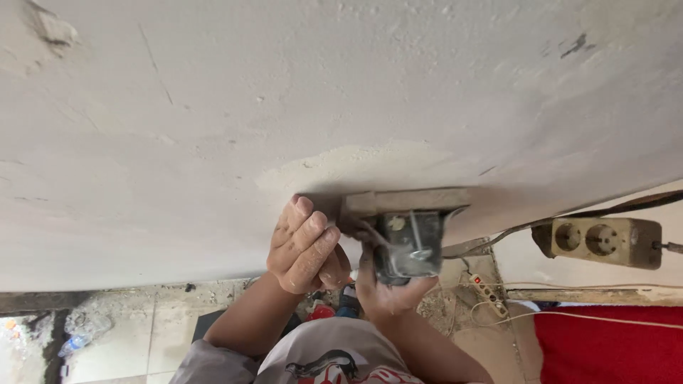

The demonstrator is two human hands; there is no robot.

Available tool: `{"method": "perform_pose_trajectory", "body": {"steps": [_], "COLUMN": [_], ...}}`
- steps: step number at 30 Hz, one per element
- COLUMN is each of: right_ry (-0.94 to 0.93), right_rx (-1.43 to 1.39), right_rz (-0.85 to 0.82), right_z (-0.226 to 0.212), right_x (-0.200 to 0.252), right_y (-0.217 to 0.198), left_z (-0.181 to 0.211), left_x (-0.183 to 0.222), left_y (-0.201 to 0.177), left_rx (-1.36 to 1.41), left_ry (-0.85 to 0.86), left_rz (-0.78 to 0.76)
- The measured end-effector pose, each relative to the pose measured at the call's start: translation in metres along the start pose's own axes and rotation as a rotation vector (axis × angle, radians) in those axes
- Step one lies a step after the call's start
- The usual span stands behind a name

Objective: The person sands the wall with a hand sander while touching the wall surface with their hand.

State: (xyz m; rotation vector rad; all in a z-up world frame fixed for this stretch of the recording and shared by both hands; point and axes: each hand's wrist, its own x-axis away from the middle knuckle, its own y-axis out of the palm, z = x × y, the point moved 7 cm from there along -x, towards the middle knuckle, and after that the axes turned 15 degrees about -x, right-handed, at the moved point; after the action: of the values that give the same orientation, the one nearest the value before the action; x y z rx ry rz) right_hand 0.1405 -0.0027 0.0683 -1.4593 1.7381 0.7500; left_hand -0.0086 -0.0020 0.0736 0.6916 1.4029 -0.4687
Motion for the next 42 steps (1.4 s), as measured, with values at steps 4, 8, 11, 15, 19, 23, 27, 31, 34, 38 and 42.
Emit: {"method": "perform_pose_trajectory", "body": {"steps": [4,8,11,15,19,23,27,31,34,38,42], "right_ry": [-0.243,-0.113,-0.268,-0.049,-0.193,-0.115,-0.125,-0.184,-0.104,-0.126,-0.141], "right_rx": [0.228,0.144,0.378,0.001,0.266,0.160,0.094,-0.012,0.183,0.124,0.041], "right_rz": [0.056,0.093,0.058,-0.037,0.177,0.134,-0.030,-0.130,0.051,0.055,-0.041], "right_z": [-0.009,-0.011,-0.008,0.006,-0.012,-0.012,0.011,0.007,-0.003,-0.005,-0.006], "right_x": [-0.020,-0.030,-0.014,0.011,-0.017,-0.016,0.021,0.008,-0.009,-0.005,-0.005], "right_y": [-0.017,-0.044,-0.024,-0.010,-0.028,-0.037,-0.018,-0.024,-0.037,-0.020,-0.012], "left_z": [0.000,0.003,0.001,0.002,0.004,0.004,0.002,0.003,0.006,0.004,0.005], "left_x": [0.000,0.006,0.004,0.004,0.007,0.006,0.005,0.006,0.006,0.004,0.001], "left_y": [-0.001,0.001,0.000,0.000,0.004,0.002,-0.001,-0.001,-0.001,-0.003,-0.005], "left_rx": [-0.043,-0.041,-0.053,-0.072,-0.073,-0.094,-0.040,-0.039,-0.035,-0.049,-0.043], "left_ry": [0.004,-0.038,-0.015,-0.008,-0.031,-0.044,-0.048,-0.048,-0.055,-0.078,-0.090], "left_rz": [-0.001,-0.037,-0.019,-0.023,-0.032,-0.049,-0.030,0.002,-0.009,-0.033,-0.061]}}
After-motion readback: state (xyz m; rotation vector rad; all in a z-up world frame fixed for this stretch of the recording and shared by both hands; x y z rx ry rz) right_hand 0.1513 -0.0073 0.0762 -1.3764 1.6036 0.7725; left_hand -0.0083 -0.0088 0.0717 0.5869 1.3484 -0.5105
